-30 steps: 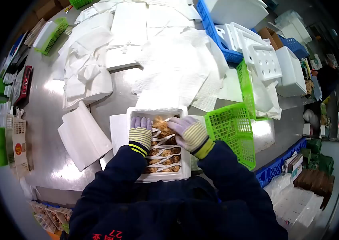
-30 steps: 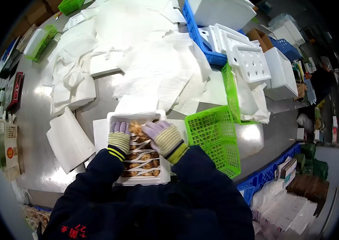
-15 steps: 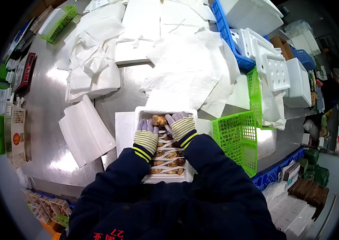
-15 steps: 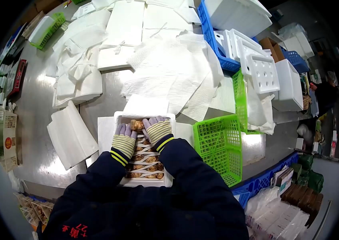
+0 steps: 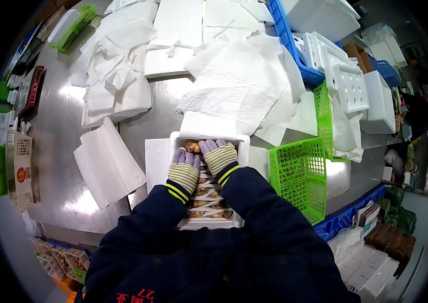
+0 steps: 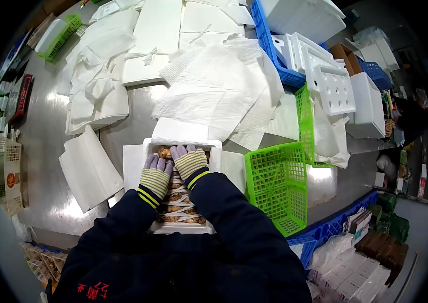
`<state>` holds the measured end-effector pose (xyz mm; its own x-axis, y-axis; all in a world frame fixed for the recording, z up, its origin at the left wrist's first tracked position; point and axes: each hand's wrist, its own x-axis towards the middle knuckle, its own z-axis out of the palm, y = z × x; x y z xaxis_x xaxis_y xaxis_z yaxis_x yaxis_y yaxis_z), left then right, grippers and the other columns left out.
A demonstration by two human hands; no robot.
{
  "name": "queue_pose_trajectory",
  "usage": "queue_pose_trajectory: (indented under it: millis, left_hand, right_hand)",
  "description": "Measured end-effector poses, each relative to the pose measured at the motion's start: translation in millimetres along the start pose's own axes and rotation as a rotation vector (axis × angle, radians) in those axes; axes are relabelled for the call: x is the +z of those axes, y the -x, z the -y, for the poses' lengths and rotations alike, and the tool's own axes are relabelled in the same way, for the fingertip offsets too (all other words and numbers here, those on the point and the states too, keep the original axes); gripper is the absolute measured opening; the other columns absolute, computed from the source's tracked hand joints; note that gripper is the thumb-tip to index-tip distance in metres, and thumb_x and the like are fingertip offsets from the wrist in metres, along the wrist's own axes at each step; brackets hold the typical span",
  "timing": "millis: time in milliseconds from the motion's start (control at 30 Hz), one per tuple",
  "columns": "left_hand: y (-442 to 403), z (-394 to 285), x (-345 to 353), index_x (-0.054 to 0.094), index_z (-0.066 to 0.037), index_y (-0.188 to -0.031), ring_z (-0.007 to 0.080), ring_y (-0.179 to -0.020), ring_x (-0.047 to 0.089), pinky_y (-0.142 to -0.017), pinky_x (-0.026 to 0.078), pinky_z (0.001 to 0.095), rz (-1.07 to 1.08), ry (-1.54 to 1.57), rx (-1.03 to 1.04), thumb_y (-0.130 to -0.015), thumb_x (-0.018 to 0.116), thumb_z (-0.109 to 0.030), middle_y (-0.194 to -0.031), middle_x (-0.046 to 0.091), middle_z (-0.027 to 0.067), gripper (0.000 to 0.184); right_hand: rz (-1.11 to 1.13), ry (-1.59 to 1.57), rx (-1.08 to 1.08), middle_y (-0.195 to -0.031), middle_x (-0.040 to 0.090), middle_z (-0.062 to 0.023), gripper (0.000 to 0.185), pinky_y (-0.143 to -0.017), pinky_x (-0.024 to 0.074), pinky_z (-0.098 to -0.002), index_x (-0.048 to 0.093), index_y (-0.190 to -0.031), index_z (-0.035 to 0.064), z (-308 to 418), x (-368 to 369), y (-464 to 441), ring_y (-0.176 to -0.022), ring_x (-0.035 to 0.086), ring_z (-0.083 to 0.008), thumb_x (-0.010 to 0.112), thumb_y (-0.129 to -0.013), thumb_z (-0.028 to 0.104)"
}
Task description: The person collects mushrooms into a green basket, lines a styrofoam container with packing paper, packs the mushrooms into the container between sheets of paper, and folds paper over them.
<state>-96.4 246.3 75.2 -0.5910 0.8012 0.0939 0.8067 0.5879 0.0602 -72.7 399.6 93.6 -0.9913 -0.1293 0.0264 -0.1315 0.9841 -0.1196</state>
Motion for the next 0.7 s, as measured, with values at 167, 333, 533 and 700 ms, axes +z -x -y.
queue_pose_trajectory:
  millis: [167,333,533,700]
  left_hand:
    - [5,3,9,0.055,0.000,-0.098,0.0334,-0.097,0.053,-0.097,0.034,0.0471,-0.043,-0.011,0.053,-0.075,0.051,-0.014,-0.095,0.056,0.0151,0.027]
    - [5,3,13,0.055,0.001,-0.103,0.0338,-0.098,0.054,-0.097,0.035,0.0474,-0.041,-0.018,0.043,-0.076,0.050,-0.014,-0.103,0.057,0.0154,0.031]
    - [5,4,8,0.054,0.001,-0.104,0.0335,-0.098,0.055,-0.097,0.035,0.0472,-0.036,-0.023,0.060,-0.077,0.049,-0.013,-0.103,0.057,0.0156,0.031]
    - [7,5,6,0.053,0.002,-0.105,0.0328,-0.097,0.055,-0.097,0.035,0.0474,-0.044,-0.042,0.085,-0.077,0.048,-0.012,-0.104,0.056,0.0162,0.031]
  right_hand:
    - [-0.026,0.027,-0.016,-0.093,0.058,-0.0072,0.034,-0.066,0.0463,-0.0404,0.050,-0.113,0.0102,4,-19,0,-0.085,0.057,-0.0241,0.047,-0.081,0.023]
    - [0.034,0.076,-0.008,-0.091,0.058,-0.0072,0.032,-0.066,0.0461,-0.0406,0.054,-0.109,0.0085,2,-3,-2,-0.085,0.057,-0.0239,0.049,-0.081,0.024]
    - [0.063,0.088,-0.024,-0.093,0.057,-0.0071,0.035,-0.059,0.0474,-0.0349,0.051,-0.112,0.0078,4,0,0,-0.077,0.059,-0.0198,0.048,-0.082,0.025]
    - [-0.019,0.031,-0.040,-0.088,0.057,-0.0062,0.028,-0.059,0.0461,-0.0357,0.053,-0.106,0.0099,-1,8,-5,-0.074,0.059,-0.0206,0.049,-0.081,0.023]
